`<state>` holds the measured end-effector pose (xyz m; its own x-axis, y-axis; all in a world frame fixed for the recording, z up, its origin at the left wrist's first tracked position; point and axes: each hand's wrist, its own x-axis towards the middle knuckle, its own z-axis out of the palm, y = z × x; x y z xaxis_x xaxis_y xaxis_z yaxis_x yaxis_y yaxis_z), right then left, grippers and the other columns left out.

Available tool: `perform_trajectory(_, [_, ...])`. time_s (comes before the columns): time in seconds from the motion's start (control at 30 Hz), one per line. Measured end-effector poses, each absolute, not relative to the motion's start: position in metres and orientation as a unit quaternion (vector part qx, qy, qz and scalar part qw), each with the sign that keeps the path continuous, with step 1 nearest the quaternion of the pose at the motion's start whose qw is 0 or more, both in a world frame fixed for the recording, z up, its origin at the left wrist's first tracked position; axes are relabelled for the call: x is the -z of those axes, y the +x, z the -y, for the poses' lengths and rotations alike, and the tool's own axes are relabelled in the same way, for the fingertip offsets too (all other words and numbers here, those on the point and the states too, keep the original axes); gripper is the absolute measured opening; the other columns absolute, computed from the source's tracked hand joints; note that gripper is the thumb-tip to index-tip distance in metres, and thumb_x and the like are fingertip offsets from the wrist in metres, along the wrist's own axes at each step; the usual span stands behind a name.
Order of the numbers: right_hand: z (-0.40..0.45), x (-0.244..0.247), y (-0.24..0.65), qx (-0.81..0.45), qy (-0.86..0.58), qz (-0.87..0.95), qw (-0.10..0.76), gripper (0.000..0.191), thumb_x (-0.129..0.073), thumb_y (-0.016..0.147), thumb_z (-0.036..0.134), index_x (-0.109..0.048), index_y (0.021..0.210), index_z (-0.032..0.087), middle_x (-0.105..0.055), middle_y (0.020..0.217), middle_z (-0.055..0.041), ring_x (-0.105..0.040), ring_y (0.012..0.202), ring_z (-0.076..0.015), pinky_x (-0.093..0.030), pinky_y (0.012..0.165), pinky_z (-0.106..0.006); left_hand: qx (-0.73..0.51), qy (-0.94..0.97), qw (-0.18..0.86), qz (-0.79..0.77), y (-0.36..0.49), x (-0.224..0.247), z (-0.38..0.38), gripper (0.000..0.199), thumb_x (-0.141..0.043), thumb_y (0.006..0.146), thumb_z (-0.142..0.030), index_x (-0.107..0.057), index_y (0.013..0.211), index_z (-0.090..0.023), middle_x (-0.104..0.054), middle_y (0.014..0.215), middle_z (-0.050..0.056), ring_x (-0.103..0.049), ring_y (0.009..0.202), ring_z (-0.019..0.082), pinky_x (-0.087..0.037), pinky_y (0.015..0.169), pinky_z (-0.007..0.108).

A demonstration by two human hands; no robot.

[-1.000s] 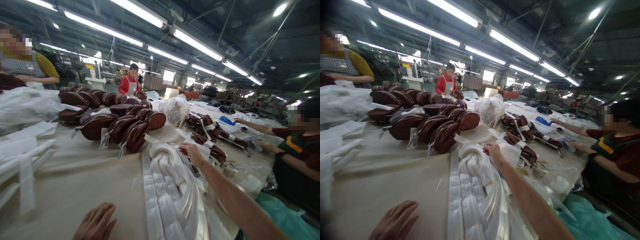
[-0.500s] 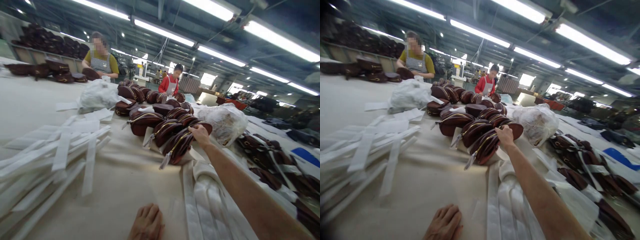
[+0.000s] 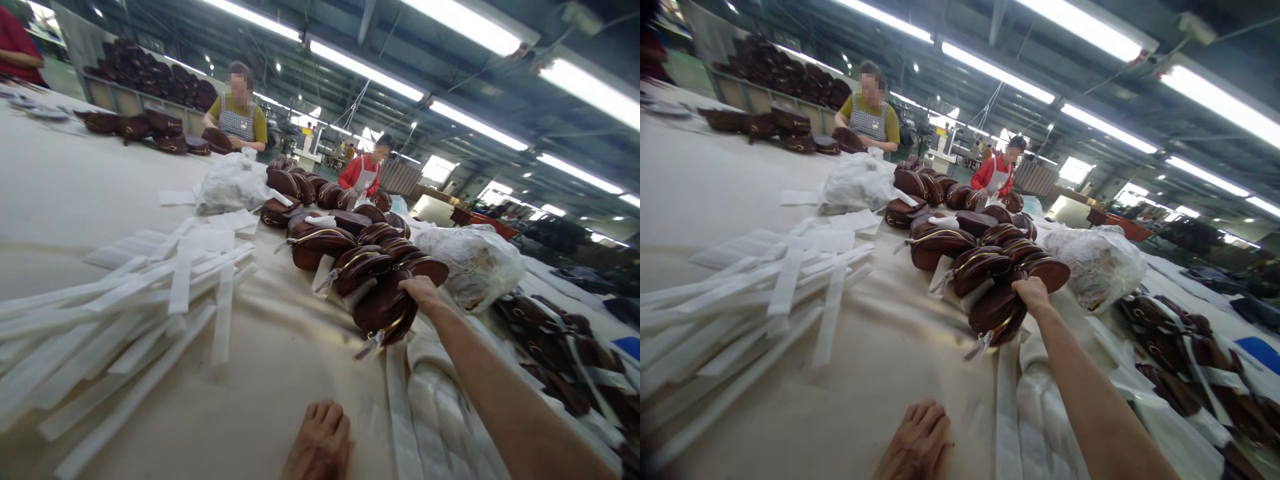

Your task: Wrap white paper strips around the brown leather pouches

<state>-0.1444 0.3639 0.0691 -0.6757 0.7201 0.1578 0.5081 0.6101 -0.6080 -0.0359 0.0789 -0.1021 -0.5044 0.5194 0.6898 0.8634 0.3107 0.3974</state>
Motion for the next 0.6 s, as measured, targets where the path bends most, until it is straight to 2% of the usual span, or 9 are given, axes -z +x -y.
perform_trajectory(0.07, [-0.346, -0.081, -0.12, -0.234, -0.355, 0.886, 0.187, 0.011, -0.072, 0.065, 0.019, -0.061, 0.063, 0.017, -0.056, 0.058, 0.0009, -0.057, 0.066, -0.0175, -0.044, 0.063, -0.03, 0.412, -0.419, 0.219, 0.779, -0.035, 0.089, -0.073, 0.008, -0.047, 0.085, -0.012, -0.051, 0.084, -0.018, -0.057, 0.081, 0.003, -0.054, 0.077, 0.019, -0.047, 0.068, 0.031])
perform_trajectory(0.13, [-0.326, -0.092, -0.091, -0.218, -0.345, 0.893, 0.192, 0.01, -0.068, 0.06, 0.017, -0.065, 0.068, 0.018, -0.056, 0.055, 0.0015, -0.057, 0.066, -0.0197, -0.042, 0.064, -0.03, 0.433, -0.388, 0.246, 0.775, -0.036, 0.079, -0.067, 0.012, -0.042, 0.089, -0.011, -0.053, 0.093, -0.017, -0.059, 0.087, 0.006, -0.056, 0.084, 0.019, -0.049, 0.074, 0.032])
perform_trajectory(0.23, [-0.29, -0.11, -0.044, -0.229, -0.29, 0.906, 0.209, 0.033, -0.061, 0.062, 0.021, -0.068, 0.094, 0.02, -0.065, 0.072, 0.0001, -0.06, 0.073, -0.0204, -0.043, 0.069, -0.03, 0.443, -0.346, 0.315, 0.765, -0.037, 0.063, -0.057, 0.015, -0.041, 0.092, -0.013, -0.053, 0.101, -0.015, -0.061, 0.092, 0.008, -0.057, 0.09, 0.02, -0.051, 0.079, 0.034])
perform_trajectory(0.3, [-0.264, -0.122, -0.013, -0.242, -0.204, 0.924, 0.215, 0.04, -0.059, 0.063, 0.024, -0.068, 0.102, 0.022, -0.068, 0.089, -0.0016, -0.061, 0.082, -0.0211, -0.045, 0.075, -0.031, 0.442, -0.329, 0.348, 0.758, -0.035, 0.048, -0.048, 0.016, -0.043, 0.092, -0.014, -0.053, 0.104, -0.014, -0.061, 0.096, 0.009, -0.057, 0.094, 0.02, -0.051, 0.081, 0.035])
perform_trajectory(0.37, [-0.236, -0.133, 0.013, -0.241, -0.1, 0.945, 0.197, 0.039, -0.057, 0.065, 0.025, -0.068, 0.103, 0.023, -0.068, 0.097, -0.0026, -0.061, 0.089, -0.0212, -0.045, 0.08, -0.032, 0.446, -0.322, 0.372, 0.748, -0.029, 0.028, -0.035, 0.021, -0.046, 0.092, -0.015, -0.052, 0.111, -0.014, -0.06, 0.104, 0.011, -0.055, 0.102, 0.022, -0.05, 0.085, 0.037])
perform_trajectory(0.47, [-0.193, -0.141, 0.04, -0.223, -0.004, 0.965, 0.141, 0.038, -0.054, 0.07, 0.021, -0.067, 0.105, 0.025, -0.067, 0.095, -0.0021, -0.061, 0.085, -0.0187, -0.045, 0.077, -0.03, 0.439, -0.338, 0.399, 0.731, -0.012, -0.007, -0.007, 0.037, -0.052, 0.088, -0.012, -0.046, 0.124, -0.012, -0.056, 0.116, 0.015, -0.05, 0.116, 0.026, -0.046, 0.094, 0.042])
perform_trajectory(0.53, [-0.167, -0.14, 0.048, -0.198, -0.008, 0.971, 0.132, 0.033, -0.054, 0.072, 0.021, -0.067, 0.102, 0.025, -0.067, 0.092, -0.0025, -0.06, 0.081, -0.0184, -0.043, 0.073, -0.029, 0.42, -0.378, 0.399, 0.722, 0.004, -0.026, 0.014, 0.041, -0.051, 0.087, -0.01, -0.045, 0.127, -0.013, -0.058, 0.116, 0.014, -0.05, 0.116, 0.025, -0.045, 0.096, 0.041])
perform_trajectory(0.6, [-0.148, -0.134, 0.048, -0.175, -0.055, 0.976, 0.118, 0.023, -0.057, 0.074, 0.025, -0.067, 0.095, 0.021, -0.068, 0.086, -0.0037, -0.06, 0.076, -0.0185, -0.041, 0.068, -0.028, 0.403, -0.429, 0.345, 0.732, 0.022, -0.037, 0.031, 0.037, -0.049, 0.091, -0.019, -0.046, 0.127, -0.015, -0.061, 0.111, 0.012, -0.055, 0.11, 0.024, -0.048, 0.091, 0.038])
